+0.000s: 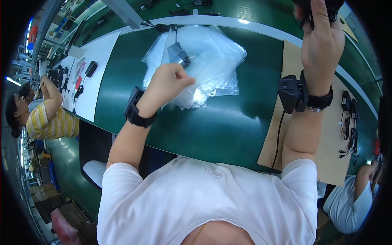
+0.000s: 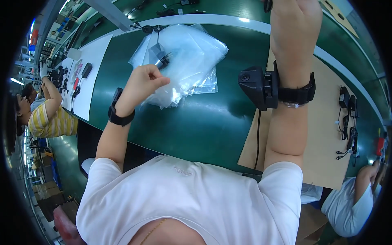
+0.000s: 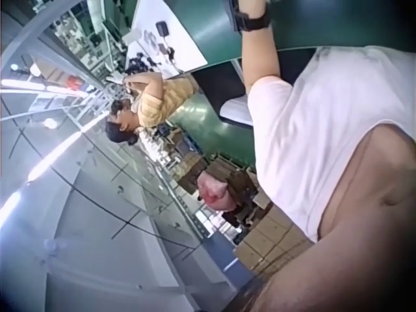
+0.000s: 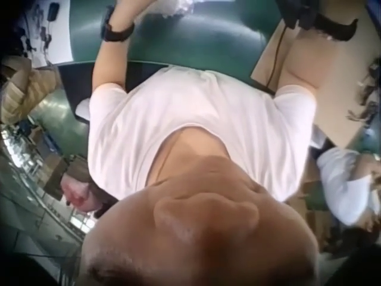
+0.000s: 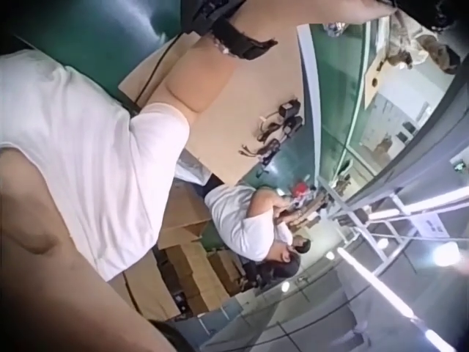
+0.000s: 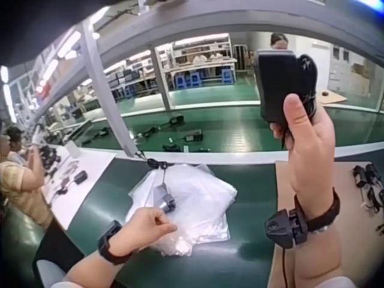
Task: The person winds a cord around a power adapter by hand, takes a plastic bag from a stack, and slides the adapter inside. This process is repeated with several more power adapters and plastic bags.
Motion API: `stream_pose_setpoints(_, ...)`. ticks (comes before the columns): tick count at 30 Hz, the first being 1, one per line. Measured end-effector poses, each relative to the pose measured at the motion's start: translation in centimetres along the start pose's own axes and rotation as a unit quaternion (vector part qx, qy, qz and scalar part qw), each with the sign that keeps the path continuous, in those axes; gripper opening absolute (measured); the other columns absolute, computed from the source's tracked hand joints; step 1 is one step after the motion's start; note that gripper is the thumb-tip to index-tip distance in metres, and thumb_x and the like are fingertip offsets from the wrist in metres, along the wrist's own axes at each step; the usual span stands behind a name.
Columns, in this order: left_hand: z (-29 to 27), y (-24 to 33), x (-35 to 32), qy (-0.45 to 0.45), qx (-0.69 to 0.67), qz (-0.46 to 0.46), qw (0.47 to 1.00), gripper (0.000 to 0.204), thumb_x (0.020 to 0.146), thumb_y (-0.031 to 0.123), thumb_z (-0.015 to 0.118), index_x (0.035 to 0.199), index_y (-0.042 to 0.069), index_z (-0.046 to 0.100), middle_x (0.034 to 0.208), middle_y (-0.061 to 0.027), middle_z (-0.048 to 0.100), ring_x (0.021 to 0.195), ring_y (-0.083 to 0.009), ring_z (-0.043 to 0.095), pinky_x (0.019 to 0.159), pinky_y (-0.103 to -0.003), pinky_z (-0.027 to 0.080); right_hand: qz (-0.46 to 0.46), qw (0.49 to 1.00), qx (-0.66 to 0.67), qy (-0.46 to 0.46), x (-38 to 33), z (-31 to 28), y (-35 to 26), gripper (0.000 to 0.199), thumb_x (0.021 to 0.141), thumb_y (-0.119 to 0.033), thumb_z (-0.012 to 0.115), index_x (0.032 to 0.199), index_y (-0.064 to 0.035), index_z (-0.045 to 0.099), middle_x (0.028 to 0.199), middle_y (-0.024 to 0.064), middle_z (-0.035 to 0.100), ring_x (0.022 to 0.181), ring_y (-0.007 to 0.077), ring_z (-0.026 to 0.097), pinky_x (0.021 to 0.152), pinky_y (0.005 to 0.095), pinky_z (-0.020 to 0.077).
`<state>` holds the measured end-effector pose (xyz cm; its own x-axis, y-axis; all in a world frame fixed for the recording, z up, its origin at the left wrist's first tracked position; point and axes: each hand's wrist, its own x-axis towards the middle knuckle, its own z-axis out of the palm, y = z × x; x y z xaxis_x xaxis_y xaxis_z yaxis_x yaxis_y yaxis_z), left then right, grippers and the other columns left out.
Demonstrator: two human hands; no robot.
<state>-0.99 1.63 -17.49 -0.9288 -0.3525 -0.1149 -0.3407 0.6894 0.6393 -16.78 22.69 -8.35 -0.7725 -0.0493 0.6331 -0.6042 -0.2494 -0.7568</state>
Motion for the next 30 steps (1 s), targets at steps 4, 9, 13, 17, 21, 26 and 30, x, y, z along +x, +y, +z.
stream_pose_setpoints(4, -1.3, -0.8, 0.6, -0.007, -0.172, -0.058, 0.983, 0.021, 0.071, 0.011, 0.070, 0.064, 0.002, 0.053, 0.058, -0.0029, 0.054, 0.052, -0.0082, 0.052, 0.049, -0.022, 0.041, -0.014, 0.999, 0.041, -0.033, -0.2, 0.3, 0.7, 0.030, 0.088, -0.033, 0.054, 0.090, -0.0022, 0.053, 0.072, 0.0011, 0.054, 0.058, 0.0058, 0.045, 0.053, 0.0179, 0.0353)
stream_pose_setpoints(9, -2.2, -1.6, 0.1, -0.018, -0.245, -0.074, 0.967, 0.019, 0.072, 0.010, 0.070, 0.065, 0.003, 0.054, 0.060, -0.0012, 0.054, 0.051, -0.0066, 0.050, 0.048, -0.019, 0.039, -0.015, 0.997, 0.048, -0.054, -0.3, 0.5, 0.5, 0.032, 0.088, -0.033, 0.054, 0.091, -0.0011, 0.053, 0.073, 0.0016, 0.054, 0.059, 0.0061, 0.045, 0.054, 0.0184, 0.0363)
stream_pose_setpoints(13, -2.1, -2.4, 0.4, 0.017, -0.281, -0.096, 0.955, 0.023, 0.072, 0.014, 0.071, 0.060, 0.005, 0.053, 0.057, 0.0005, 0.051, 0.048, -0.0053, 0.042, 0.045, -0.019, 0.034, 0.003, 0.995, 0.071, -0.071, 0.1, -0.8, 1.9, 0.030, 0.087, -0.029, 0.056, 0.094, 0.0000, 0.054, 0.080, 0.0036, 0.056, 0.067, 0.0090, 0.048, 0.060, 0.0203, 0.0382)
stream_pose_setpoints(17, -3.1, -2.3, 0.3, 0.025, -0.207, -0.079, 0.975, 0.030, 0.075, 0.019, 0.070, 0.056, 0.006, 0.051, 0.051, 0.0021, 0.047, 0.045, -0.0047, 0.039, 0.041, -0.020, 0.030, 0.043, 0.985, 0.124, -0.108, -0.3, -0.5, 2.5, 0.032, 0.087, -0.028, 0.056, 0.097, 0.0018, 0.055, 0.085, 0.0069, 0.058, 0.074, 0.0140, 0.052, 0.068, 0.0238, 0.0395)
stream_pose_setpoints(21, -2.6, -2.5, 1.0, 0.031, -0.251, -0.075, 0.964, 0.033, 0.076, 0.022, 0.070, 0.056, 0.007, 0.049, 0.050, 0.0026, 0.046, 0.042, -0.0044, 0.038, 0.039, -0.021, 0.029, 0.044, 0.986, 0.105, -0.120, -1.0, 0.4, 2.0, 0.033, 0.088, -0.029, 0.055, 0.097, 0.0022, 0.055, 0.085, 0.0071, 0.058, 0.074, 0.0142, 0.052, 0.068, 0.0242, 0.0403)
stream_pose_setpoints(26, -2.3, -2.3, 0.9, 0.009, -0.471, -0.104, 0.876, 0.030, 0.075, 0.017, 0.071, 0.058, 0.009, 0.048, 0.052, 0.0039, 0.044, 0.044, -0.0040, 0.037, 0.041, -0.018, 0.028, 0.056, 0.983, 0.133, -0.115, -1.1, 1.3, 2.3, 0.032, 0.085, -0.030, 0.060, 0.094, 0.0003, 0.055, 0.082, 0.0042, 0.059, 0.069, 0.0100, 0.051, 0.064, 0.0221, 0.0394)
stream_pose_setpoints(30, -2.6, -3.5, 0.7, -0.022, -0.330, -0.068, 0.941, 0.035, 0.070, 0.023, 0.075, 0.057, 0.005, 0.048, 0.054, 0.0013, 0.048, 0.048, -0.0054, 0.043, 0.043, -0.022, 0.033, 0.117, 0.978, 0.121, -0.127, -1.4, 2.2, 2.1, 0.033, 0.089, -0.030, 0.052, 0.098, 0.0021, 0.054, 0.084, 0.0064, 0.058, 0.073, 0.0146, 0.054, 0.073, 0.0272, 0.0444)
